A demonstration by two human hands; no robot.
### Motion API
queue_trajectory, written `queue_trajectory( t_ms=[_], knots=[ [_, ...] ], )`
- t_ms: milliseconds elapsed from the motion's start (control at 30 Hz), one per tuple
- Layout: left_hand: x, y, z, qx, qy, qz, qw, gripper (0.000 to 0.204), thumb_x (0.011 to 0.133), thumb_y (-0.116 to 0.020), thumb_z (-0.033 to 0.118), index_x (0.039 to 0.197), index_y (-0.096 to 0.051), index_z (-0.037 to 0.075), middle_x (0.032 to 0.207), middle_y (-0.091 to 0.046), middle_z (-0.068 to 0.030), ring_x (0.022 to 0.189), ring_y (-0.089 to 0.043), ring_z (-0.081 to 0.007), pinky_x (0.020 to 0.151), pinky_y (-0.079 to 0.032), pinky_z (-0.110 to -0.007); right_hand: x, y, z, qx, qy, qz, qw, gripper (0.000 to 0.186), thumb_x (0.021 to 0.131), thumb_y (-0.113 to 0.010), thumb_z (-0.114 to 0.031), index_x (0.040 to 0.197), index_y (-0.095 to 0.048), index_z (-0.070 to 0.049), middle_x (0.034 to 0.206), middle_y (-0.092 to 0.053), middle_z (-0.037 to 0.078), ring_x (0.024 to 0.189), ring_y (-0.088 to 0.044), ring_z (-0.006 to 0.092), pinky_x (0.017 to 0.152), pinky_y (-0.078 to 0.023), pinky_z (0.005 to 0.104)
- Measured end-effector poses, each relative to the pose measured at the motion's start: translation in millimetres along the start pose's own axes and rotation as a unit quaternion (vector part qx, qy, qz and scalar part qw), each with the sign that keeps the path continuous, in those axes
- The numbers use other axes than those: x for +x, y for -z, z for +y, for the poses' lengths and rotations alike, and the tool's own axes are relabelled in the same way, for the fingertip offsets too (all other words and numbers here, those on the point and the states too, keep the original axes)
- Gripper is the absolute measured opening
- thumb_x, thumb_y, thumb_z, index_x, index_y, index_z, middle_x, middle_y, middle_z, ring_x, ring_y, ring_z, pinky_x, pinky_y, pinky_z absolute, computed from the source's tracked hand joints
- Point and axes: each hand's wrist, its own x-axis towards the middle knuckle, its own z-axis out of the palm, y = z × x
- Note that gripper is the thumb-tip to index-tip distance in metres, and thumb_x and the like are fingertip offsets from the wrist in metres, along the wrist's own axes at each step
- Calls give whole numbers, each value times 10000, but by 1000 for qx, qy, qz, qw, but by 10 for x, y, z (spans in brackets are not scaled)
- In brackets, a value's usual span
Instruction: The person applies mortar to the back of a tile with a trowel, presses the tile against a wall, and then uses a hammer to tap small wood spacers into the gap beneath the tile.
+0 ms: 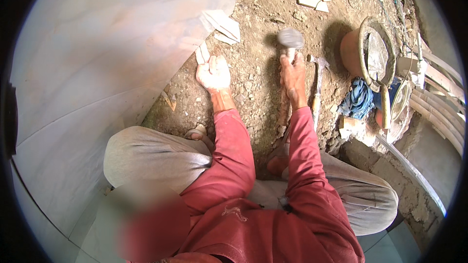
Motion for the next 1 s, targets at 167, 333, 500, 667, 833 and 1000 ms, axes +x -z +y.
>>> queue_trajectory(
  t_ms=[167, 333, 500, 667, 833, 1000],
  knots=[
    [-29, -105, 11, -12, 4, 11, 1000, 683, 768, -454, 39, 1450, -428, 59, 779, -498, 28, 485, -339, -104, 555, -345, -270, 16, 127, -365, 437, 96, 92, 890, 323, 1024, -573, -358, 867, -473, -95, 624, -441, -2, 530, -470, 131, 519, -489, 306],
    [10, 23, 16, 2, 18, 4, 1000, 715, 752, -453, 24, 1465, -411, 53, 1082, -618, 11, 484, -336, -105, 551, -347, -274, 43, 420, -16, 458, 31, 54, 887, 239, 1007, -621, -300, 1077, -613, -72, 1053, -703, 104, 916, -708, 259, 723, -587, 350],
    [-33, -81, 52, -12, 29, -17, 999, 765, 764, -448, 12, 1520, -347, 74, 1456, -527, -19, 485, -349, -97, 558, -351, -268, -83, 226, 261, 502, -2, 112, 858, 250, 1002, -614, -232, 1165, -619, -43, 1048, -683, 85, 839, -667, 218, 704, -540, 328],
    [-55, -131, 33, -24, 24, 8, 999, 804, 758, -431, -12, 1547, -326, 98, 1609, -368, -13, 476, -329, -88, 535, -340, -246, 6, 143, 620, 565, 39, 223, 793, 208, 1011, -580, -233, 1086, -599, -40, 939, -668, 83, 689, -571, 155, 612, -468, 316],
    [-43, -132, 39, -12, 14, 0, 1000, 807, 762, -431, -6, 1553, -311, 95, 1613, -363, -12, 482, -331, -86, 546, -340, -243, 12, -286, 175, 504, 51, 173, 845, 152, 1036, -488, -148, 996, -567, -24, 874, -648, 93, 651, -627, 153, 559, -540, 284],
    [-14, -115, -8, -28, 26, 12, 999, 812, 761, -425, -9, 1557, -303, 91, 1616, -358, -19, 480, -331, -89, 547, -341, -243, -21, -781, -196, 492, 47, 120, 861, 145, 1029, -543, -181, 1013, -614, -56, 872, -635, 40, 673, -571, 142, 659, -533, 284]
  ],
)
